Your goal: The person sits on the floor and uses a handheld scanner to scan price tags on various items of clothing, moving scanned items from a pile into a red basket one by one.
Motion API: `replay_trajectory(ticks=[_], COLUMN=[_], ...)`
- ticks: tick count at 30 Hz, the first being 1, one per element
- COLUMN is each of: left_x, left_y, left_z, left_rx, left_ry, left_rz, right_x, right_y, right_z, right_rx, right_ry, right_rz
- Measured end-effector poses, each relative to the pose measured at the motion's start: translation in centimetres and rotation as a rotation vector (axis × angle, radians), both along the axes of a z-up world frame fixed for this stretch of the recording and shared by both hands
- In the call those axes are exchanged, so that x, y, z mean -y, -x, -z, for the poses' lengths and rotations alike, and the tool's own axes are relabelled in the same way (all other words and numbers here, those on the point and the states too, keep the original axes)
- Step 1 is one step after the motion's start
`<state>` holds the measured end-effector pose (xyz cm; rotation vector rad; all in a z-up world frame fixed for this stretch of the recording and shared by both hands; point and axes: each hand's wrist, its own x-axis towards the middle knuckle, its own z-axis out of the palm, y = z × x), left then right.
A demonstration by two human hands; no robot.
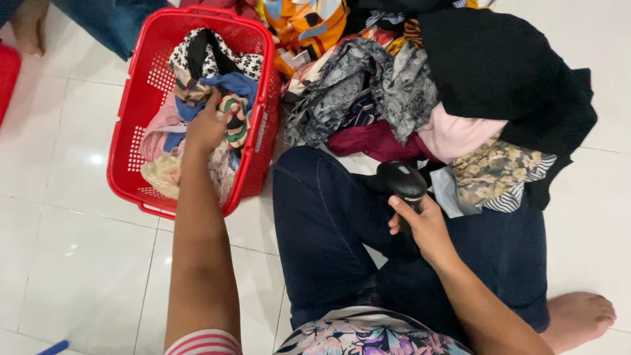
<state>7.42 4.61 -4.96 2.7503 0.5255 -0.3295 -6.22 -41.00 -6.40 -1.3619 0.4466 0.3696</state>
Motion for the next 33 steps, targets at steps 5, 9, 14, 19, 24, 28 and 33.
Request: replay_trajectory(ticks=[5,9,14,19,24,28,33], left_x=[-2.2,0.0,12.2,21.1,19.8,11.7,-3.2], left_y=[0.7,-2.0,-5.0,-2.9,5.0,15.7,27.8], left_z=[0.8,0.6,0.3,2.0,4.2,0.3,-0.3], left_rx=[0.714,0.922,0.895,0.298,0.372,0.387,0.139], left_ry=[-0.250,-0.455,0.066,0.495,1.033,1.303,1.734], left_rz=[-0.150,-0.009,0.703,0.211,0.154,-0.134,-0.208], right_x=[0.6,0.4,-0.2,0.8,0.8,0.8,0.2], right_y=[0.0,-0.7,-0.5,-0.3,-0.4,0.1,0.4], right_z=[1.0,0.7,-0.7,0.4,-0.1,1.3,0.9], right_rx=[-0.003,0.003,-0.011,0.032,0.034,0.062,0.096], right_ry=[-0.028,-0.052,-0.054,0.000,-0.017,-0.040,-0.059], right_rz=[0.002,0.021,-0.005,0.010,0.041,-0.001,-0.004])
